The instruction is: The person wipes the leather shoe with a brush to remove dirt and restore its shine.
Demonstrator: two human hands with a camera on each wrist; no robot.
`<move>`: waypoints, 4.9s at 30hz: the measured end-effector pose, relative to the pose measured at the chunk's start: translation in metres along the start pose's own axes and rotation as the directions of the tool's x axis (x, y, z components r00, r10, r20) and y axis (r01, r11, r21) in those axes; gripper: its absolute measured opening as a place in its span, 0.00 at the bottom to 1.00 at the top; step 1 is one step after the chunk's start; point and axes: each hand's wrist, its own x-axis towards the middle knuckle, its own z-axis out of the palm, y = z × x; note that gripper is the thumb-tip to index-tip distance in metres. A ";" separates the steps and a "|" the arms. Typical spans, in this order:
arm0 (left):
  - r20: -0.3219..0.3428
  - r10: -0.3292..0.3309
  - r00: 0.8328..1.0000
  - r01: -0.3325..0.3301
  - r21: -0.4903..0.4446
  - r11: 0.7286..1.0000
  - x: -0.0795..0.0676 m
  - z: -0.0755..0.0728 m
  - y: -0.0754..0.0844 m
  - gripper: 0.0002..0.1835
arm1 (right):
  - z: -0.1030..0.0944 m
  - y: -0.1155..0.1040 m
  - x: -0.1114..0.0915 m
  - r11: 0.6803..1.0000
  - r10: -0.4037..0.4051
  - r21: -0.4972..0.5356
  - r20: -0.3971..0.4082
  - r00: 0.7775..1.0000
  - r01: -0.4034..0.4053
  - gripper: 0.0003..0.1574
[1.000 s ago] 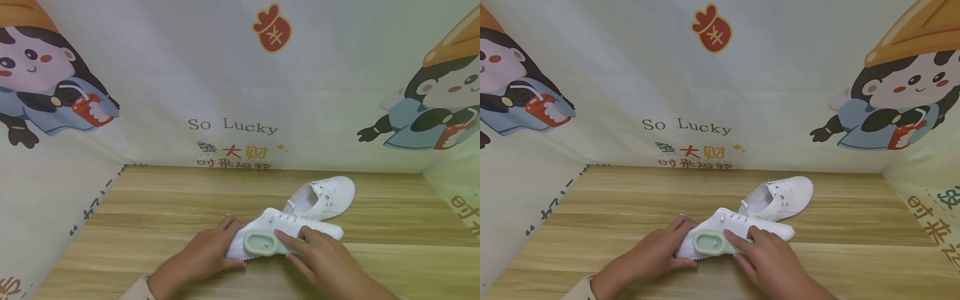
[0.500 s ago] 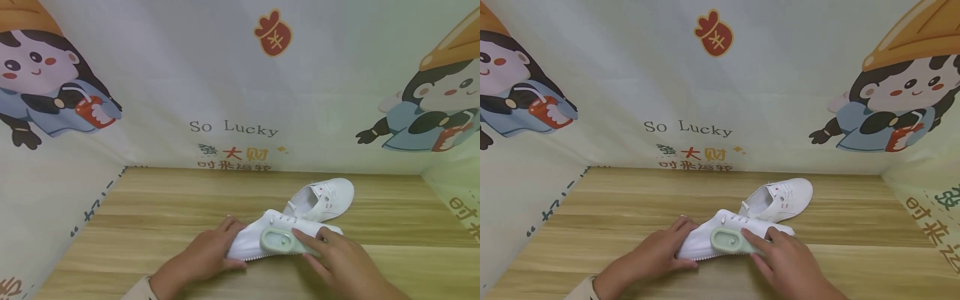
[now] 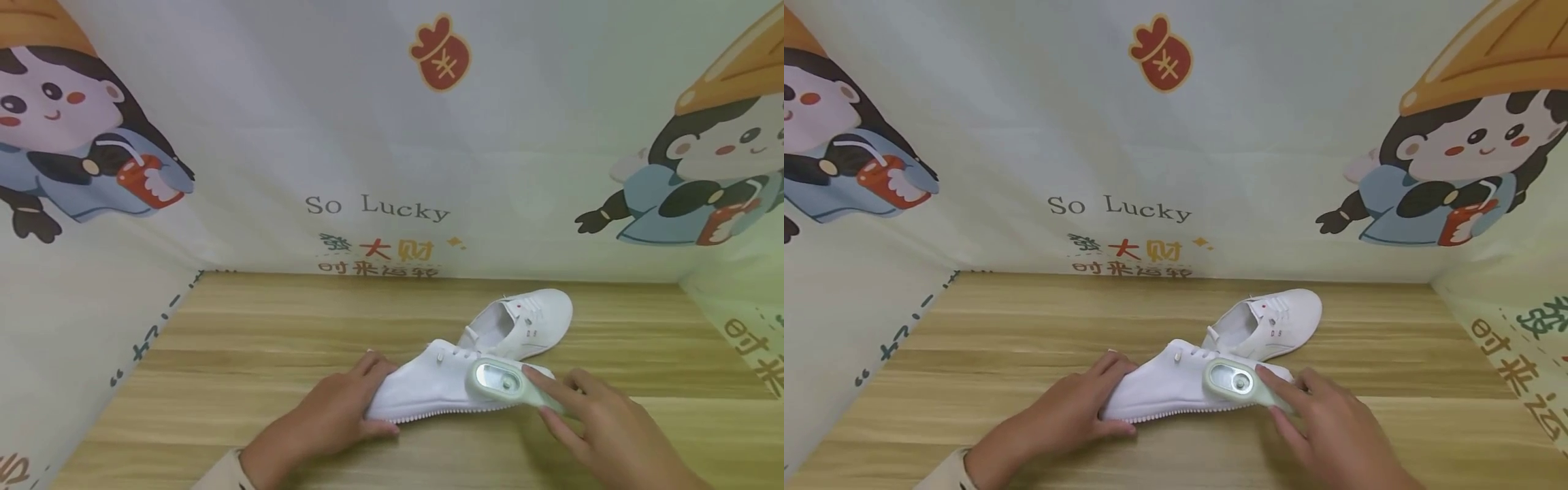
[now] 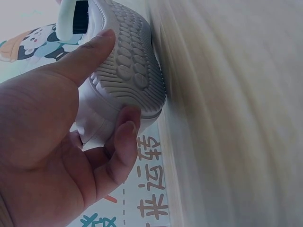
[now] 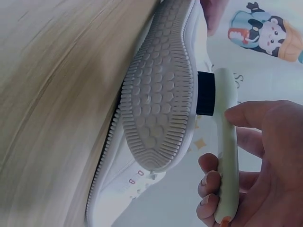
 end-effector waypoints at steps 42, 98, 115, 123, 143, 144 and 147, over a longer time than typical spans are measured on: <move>0.011 0.004 1.000 -0.004 -0.013 1.000 0.000 0.001 0.000 0.41 | 0.027 -0.064 0.028 0.986 -0.155 0.048 -0.044 0.987 0.157 0.33; 0.004 0.003 1.000 -0.003 -0.009 1.000 0.002 0.000 0.001 0.40 | 0.030 -0.066 0.029 0.978 -0.194 0.064 -0.063 0.979 0.198 0.34; 0.003 -0.017 1.000 0.017 0.026 1.000 0.000 -0.001 0.002 0.40 | 0.010 -0.023 0.013 0.995 -0.103 0.003 -0.097 0.990 0.104 0.36; 0.012 -0.013 1.000 0.013 0.021 1.000 0.001 -0.001 0.002 0.40 | 0.001 -0.009 0.007 0.997 -0.082 0.005 -0.108 0.991 0.083 0.36; 0.027 -0.017 0.999 0.016 0.031 0.999 0.002 -0.003 0.003 0.40 | 0.023 -0.033 0.019 0.968 -0.225 0.074 -0.156 0.962 0.238 0.35; 0.026 -0.020 0.999 0.019 0.028 0.999 0.002 -0.003 0.003 0.40 | 0.024 -0.038 0.020 0.968 -0.226 0.072 -0.147 0.963 0.238 0.36; 0.021 -0.025 0.999 0.024 0.019 1.000 0.002 -0.004 0.003 0.40 | 0.027 -0.050 0.025 0.967 -0.233 0.080 -0.122 0.965 0.244 0.36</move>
